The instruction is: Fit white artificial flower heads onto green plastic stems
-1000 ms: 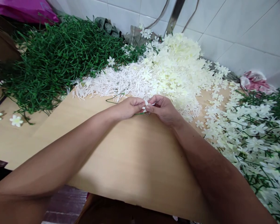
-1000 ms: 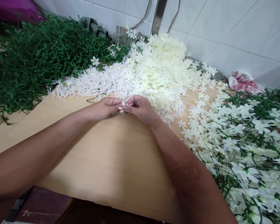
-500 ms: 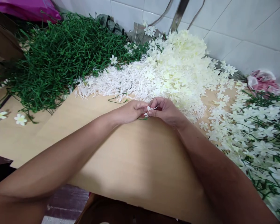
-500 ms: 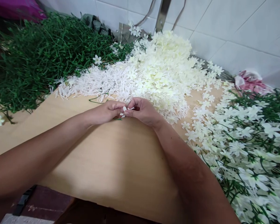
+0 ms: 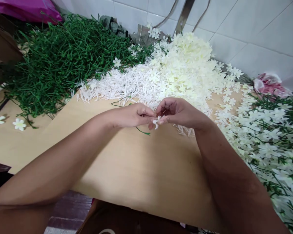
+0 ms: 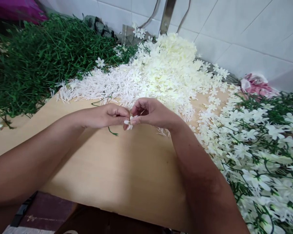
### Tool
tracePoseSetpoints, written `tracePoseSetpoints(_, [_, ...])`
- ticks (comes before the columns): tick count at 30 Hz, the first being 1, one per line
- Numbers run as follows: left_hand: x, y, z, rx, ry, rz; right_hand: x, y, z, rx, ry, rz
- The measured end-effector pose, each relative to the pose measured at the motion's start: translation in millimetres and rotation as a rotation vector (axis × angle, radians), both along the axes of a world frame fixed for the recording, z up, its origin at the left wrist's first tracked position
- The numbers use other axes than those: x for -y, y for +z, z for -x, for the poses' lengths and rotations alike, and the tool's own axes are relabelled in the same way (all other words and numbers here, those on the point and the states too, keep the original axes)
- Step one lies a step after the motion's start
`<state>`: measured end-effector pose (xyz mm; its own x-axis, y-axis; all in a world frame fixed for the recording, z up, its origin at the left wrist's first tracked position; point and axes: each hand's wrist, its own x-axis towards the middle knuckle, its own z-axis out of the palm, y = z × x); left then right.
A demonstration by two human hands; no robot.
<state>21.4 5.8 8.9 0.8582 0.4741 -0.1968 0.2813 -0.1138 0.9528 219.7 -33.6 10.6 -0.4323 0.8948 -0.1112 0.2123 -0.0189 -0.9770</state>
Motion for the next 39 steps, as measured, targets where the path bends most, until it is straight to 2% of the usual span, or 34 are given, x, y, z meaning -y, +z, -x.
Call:
tracePoseSetpoints(2, [-1, 7.0, 9, -0.081, -0.057, -0.059, 2, 8.4, -9, 0.092, 0.050, -0.049])
tracePoseSetpoints(4, [-5, 11.7, 19, -0.166, -0.054, -0.121, 3, 8.6, -13, 0.198, 0.010, -0.135])
tracePoseSetpoints(7, [-14, 11.9, 30, -0.257, 0.084, -0.298, 3, -2.5, -8, 0.438, -0.041, -0.320])
tracePoseSetpoints(11, [-25, 3.8, 34, -0.283, 0.338, -0.534, 5, -15.2, 7, 0.719, 0.032, -0.488])
tracePoseSetpoints(16, [-25, -1.8, 30, -0.357, 0.352, -0.763, 4, -17.2, 11, 0.808, -0.007, -0.542])
tracePoseSetpoints(18, [-26, -4.1, 30, -0.379, 0.390, -0.830, 2, -17.4, 8, 0.796, -0.093, -0.567])
tracePoseSetpoints(21, [-32, -11.3, 31, -0.364, 0.526, -0.874, -1, -14.6, 2, 0.706, -0.232, -0.635])
tracePoseSetpoints(25, [-35, -20.9, 25, -0.266, 0.619, -0.872, -6, 1.3, -14, 0.517, -0.427, -0.717])
tracePoseSetpoints(29, [-32, -15.0, -1, -0.235, 0.574, -0.902, -4, 23.8, -31, 0.313, -0.639, -0.702])
tracePoseSetpoints(32, [-31, -6.2, -29, -0.324, 0.453, -0.996, 0, 33.7, -39, 0.218, -0.729, -0.757])
tracePoseSetpoints(36, [-33, -3.7, -59, -0.478, 0.310, -1.101, 2, 34.0, -45, 0.219, -0.717, -0.830])
tracePoseSetpoints(39, [-38, -5.4, -62, -0.477, 0.352, -1.043, 1, 32.2, -46, 0.204, -0.684, -0.811])
